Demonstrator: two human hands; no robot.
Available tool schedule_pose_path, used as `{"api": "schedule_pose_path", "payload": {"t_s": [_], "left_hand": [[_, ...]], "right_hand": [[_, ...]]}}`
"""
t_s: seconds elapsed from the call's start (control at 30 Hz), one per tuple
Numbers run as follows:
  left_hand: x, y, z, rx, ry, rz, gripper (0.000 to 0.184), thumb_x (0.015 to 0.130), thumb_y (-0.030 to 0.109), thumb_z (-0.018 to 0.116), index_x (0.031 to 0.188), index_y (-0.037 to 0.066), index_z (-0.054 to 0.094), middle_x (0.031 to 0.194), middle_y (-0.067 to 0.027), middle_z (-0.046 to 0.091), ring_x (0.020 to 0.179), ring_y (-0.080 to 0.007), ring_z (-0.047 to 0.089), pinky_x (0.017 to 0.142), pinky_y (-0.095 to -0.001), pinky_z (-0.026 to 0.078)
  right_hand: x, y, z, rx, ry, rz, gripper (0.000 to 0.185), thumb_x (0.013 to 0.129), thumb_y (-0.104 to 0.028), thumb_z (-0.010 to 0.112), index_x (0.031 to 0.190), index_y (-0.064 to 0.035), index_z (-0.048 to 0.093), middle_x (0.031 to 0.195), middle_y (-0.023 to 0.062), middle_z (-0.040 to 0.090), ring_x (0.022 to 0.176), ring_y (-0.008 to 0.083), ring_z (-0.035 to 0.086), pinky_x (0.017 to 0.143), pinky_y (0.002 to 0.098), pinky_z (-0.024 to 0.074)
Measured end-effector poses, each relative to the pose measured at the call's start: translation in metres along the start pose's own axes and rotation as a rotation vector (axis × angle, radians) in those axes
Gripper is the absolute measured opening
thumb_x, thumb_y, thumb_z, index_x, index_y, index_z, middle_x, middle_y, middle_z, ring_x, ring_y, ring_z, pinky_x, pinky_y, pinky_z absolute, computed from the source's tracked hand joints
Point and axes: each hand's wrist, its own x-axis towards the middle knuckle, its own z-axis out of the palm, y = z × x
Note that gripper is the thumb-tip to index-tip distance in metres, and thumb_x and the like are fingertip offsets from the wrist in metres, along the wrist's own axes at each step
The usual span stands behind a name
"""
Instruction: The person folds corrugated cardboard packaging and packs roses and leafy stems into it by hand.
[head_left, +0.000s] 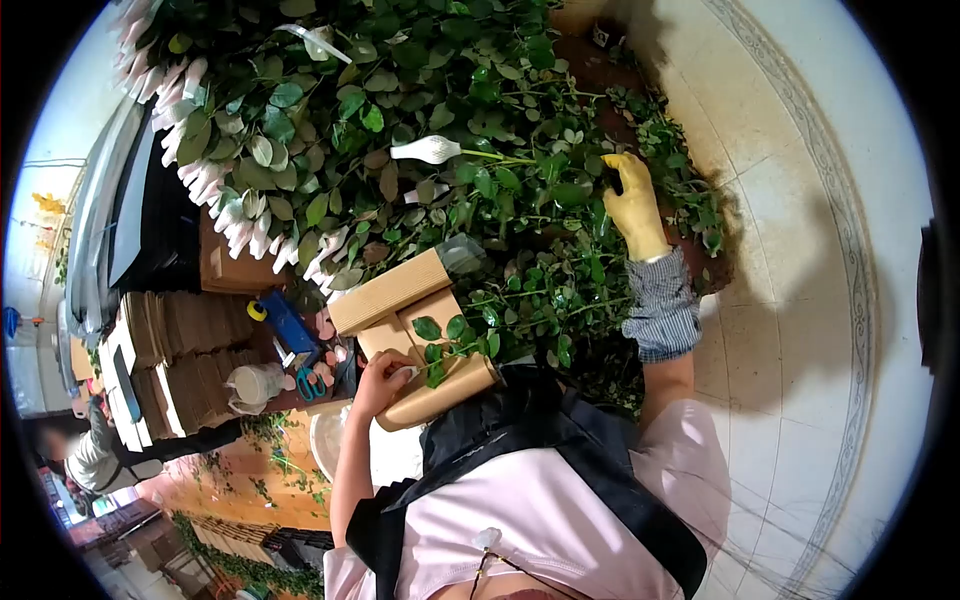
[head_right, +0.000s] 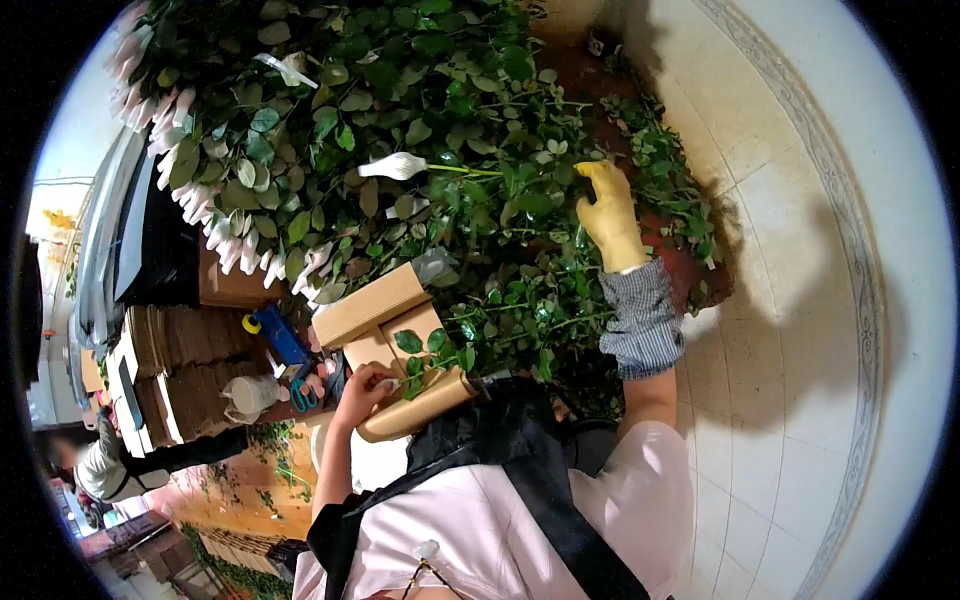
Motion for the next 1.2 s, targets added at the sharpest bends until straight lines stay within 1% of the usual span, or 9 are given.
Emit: {"api": "schedule_pose_path", "payload": {"t_s": [0.3,0.6,0.7,0.77,0.8,0.87,1.0,1.1,1.2], "left_hand": [[0.000,-0.009,0.002,-0.004,0.050,0.070,0.019,0.088,0.010,0.073,0.104,0.001,0.069,0.100,-0.0105,0.061,0.088,-0.0213,0.060,0.079,-0.0328,0.050],[-0.002,0.002,0.002,0.010,0.067,0.056,0.017,0.089,0.011,0.072,0.101,0.000,0.069,0.098,-0.0111,0.062,0.088,-0.0217,0.062,0.079,-0.0326,0.050],[-0.002,0.003,0.000,0.024,0.089,0.081,0.019,0.087,0.010,0.074,0.103,0.001,0.069,0.097,-0.0122,0.063,0.083,-0.0241,0.064,0.077,-0.0331,0.053],[-0.004,0.007,0.002,-0.060,0.079,-0.016,0.019,0.086,0.010,0.073,0.103,0.002,0.069,0.091,-0.0117,0.063,0.082,-0.0245,0.064,0.077,-0.0337,0.053],[0.009,-0.050,0.017,0.053,0.238,0.395,0.021,0.082,0.010,0.073,0.101,0.002,0.068,0.086,-0.0112,0.063,0.082,-0.0232,0.064,0.076,-0.0349,0.052],[0.008,-0.042,0.004,-0.058,0.024,0.205,0.026,0.080,0.012,0.071,0.102,0.000,0.066,0.097,-0.0150,0.065,0.092,-0.0258,0.064,0.081,-0.0359,0.051],[-0.003,-0.039,0.001,-0.052,0.048,0.118,0.032,0.082,0.015,0.073,0.109,0.000,0.066,0.108,-0.0171,0.067,0.104,-0.0289,0.063,0.091,-0.0357,0.049],[-0.014,-0.004,-0.007,-0.262,0.077,0.147,0.054,0.083,0.020,0.078,0.129,0.002,0.056,0.114,-0.0108,0.066,0.107,-0.0226,0.062,0.095,-0.0344,0.049],[-0.018,-0.010,-0.013,-0.678,-0.012,-0.019,0.046,0.092,0.020,0.074,0.130,-0.001,0.058,0.116,-0.0051,0.068,0.099,-0.0123,0.062,0.090,-0.0320,0.051]], "right_hand": [[-0.015,-0.070,-0.059,-0.090,0.027,-0.133,0.054,0.068,0.013,0.059,0.118,-0.0057,0.063,0.120,0.0152,0.062,0.119,0.0339,0.056,0.105,0.0418,0.0431],[-0.005,-0.160,-0.109,0.679,-0.258,0.480,0.055,0.081,0.023,0.050,0.129,-0.0026,0.056,0.119,0.0059,0.063,0.092,0.0122,0.061,0.078,0.0227,0.0495],[-0.005,-0.133,-0.096,0.428,-0.455,0.080,0.052,0.081,0.021,0.052,0.128,-0.0028,0.057,0.117,0.0054,0.064,0.090,0.0119,0.062,0.077,0.0229,0.0498],[-0.009,-0.114,-0.069,0.719,-0.765,0.440,0.051,0.081,0.018,0.055,0.128,-0.0030,0.057,0.115,0.0051,0.065,0.092,0.0127,0.062,0.079,0.0241,0.0503],[-0.012,-0.122,-0.056,0.730,-0.857,0.577,0.051,0.081,0.016,0.057,0.128,-0.0030,0.057,0.114,0.0051,0.065,0.094,0.0133,0.062,0.080,0.0251,0.0507],[-0.046,-0.160,-0.005,0.530,-0.744,0.573,0.050,0.079,0.013,0.059,0.126,-0.0028,0.058,0.114,0.0071,0.065,0.099,0.0185,0.062,0.086,0.0295,0.0510],[-0.118,-0.095,0.079,0.079,-0.579,-0.071,0.045,0.070,0.009,0.063,0.113,-0.0034,0.064,0.114,0.0181,0.065,0.109,0.0382,0.059,0.097,0.0409,0.0483],[-0.137,-0.081,0.087,-0.009,-0.586,-0.141,0.040,0.067,0.007,0.068,0.106,-0.0037,0.068,0.105,0.0154,0.069,0.101,0.0376,0.063,0.096,0.0454,0.0495],[-0.136,-0.088,0.071,-0.213,-0.680,-0.279,0.038,0.067,0.007,0.069,0.103,-0.0045,0.071,0.099,0.0141,0.071,0.097,0.0367,0.065,0.095,0.0444,0.0511]]}}
